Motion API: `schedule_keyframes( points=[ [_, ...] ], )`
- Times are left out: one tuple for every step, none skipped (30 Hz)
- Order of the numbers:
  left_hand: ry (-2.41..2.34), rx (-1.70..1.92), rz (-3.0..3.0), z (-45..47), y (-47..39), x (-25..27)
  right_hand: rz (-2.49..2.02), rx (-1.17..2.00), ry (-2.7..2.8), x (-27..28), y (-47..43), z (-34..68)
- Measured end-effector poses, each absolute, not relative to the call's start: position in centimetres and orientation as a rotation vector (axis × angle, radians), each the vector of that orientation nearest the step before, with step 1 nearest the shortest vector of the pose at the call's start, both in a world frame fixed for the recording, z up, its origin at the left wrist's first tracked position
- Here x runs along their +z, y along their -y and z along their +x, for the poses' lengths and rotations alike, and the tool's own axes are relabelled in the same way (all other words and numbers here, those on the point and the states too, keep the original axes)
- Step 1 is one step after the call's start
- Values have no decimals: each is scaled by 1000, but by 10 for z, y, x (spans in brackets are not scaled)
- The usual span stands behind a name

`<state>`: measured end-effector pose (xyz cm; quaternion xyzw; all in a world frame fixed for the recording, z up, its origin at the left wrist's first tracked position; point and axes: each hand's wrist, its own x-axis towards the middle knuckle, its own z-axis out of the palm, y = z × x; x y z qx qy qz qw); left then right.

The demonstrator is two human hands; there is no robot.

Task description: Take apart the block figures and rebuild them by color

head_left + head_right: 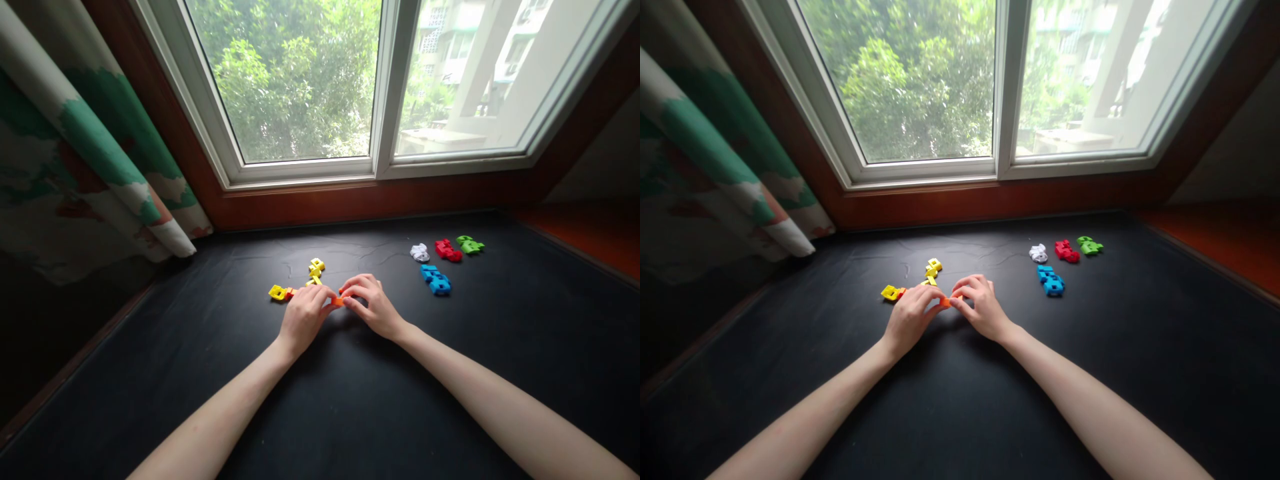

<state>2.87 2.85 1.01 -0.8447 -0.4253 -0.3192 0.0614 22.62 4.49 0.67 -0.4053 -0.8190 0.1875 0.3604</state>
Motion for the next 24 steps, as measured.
schedule_keyframes(
  points=[
    [1319,-963,-2549,28,-29,9,-1055,477,2103,7,-45,226],
    [1353,-965,-2543,28,-30,8,-1064,468,2095,7,-45,226],
    [1388,-974,-2538,28,-30,7,-1069,453,2090,7,-45,226],
    [1421,-987,-2535,27,-31,6,-1064,436,2092,7,-45,227],
    [1451,-1001,-2538,27,-31,5,-1052,417,2099,6,-45,227],
    [1478,-1016,-2543,26,-32,4,-1036,398,2112,6,-45,227],
    [1495,-1029,-2551,26,-32,4,-1021,380,2123,6,-45,227],
    [1504,-1037,-2558,26,-32,4,-1010,366,2133,6,-45,227],
    [1505,-1042,-2562,26,-32,4,-1002,356,2138,5,-45,227],
    [1503,-1044,-2562,26,-32,4,-999,351,2141,5,-46,228],
    [1500,-1041,-2560,27,-32,4,-999,350,2143,5,-46,228],
    [1496,-1035,-2559,27,-32,5,-1001,351,2144,5,-46,228],
    [1493,-1027,-2560,27,-31,5,-1005,356,2146,5,-46,228],
    [1490,-1020,-2563,28,-31,5,-1012,361,2146,6,-47,228],
    [1485,-1013,-2567,28,-31,6,-1021,366,2144,6,-47,228],
    [1481,-1003,-2572,28,-31,6,-1031,370,2142,6,-47,228],
    [1479,-995,-2575,28,-31,7,-1040,374,2141,6,-47,229],
    [1478,-987,-2577,28,-30,7,-1047,378,2142,6,-47,228],
    [1476,-980,-2579,28,-30,7,-1052,382,2144,6,-47,228],
    [1469,-976,-2583,29,-30,8,-1054,389,2147,6,-47,228],
    [1462,-977,-2584,29,-30,8,-1052,397,2149,6,-47,228],
    [1453,-980,-2584,29,-30,8,-1050,407,2146,6,-47,228],
    [1441,-984,-2582,28,-30,8,-1049,417,2137,6,-48,229],
    [1424,-984,-2579,28,-31,8,-1053,426,2117,5,-50,230]
  ],
)
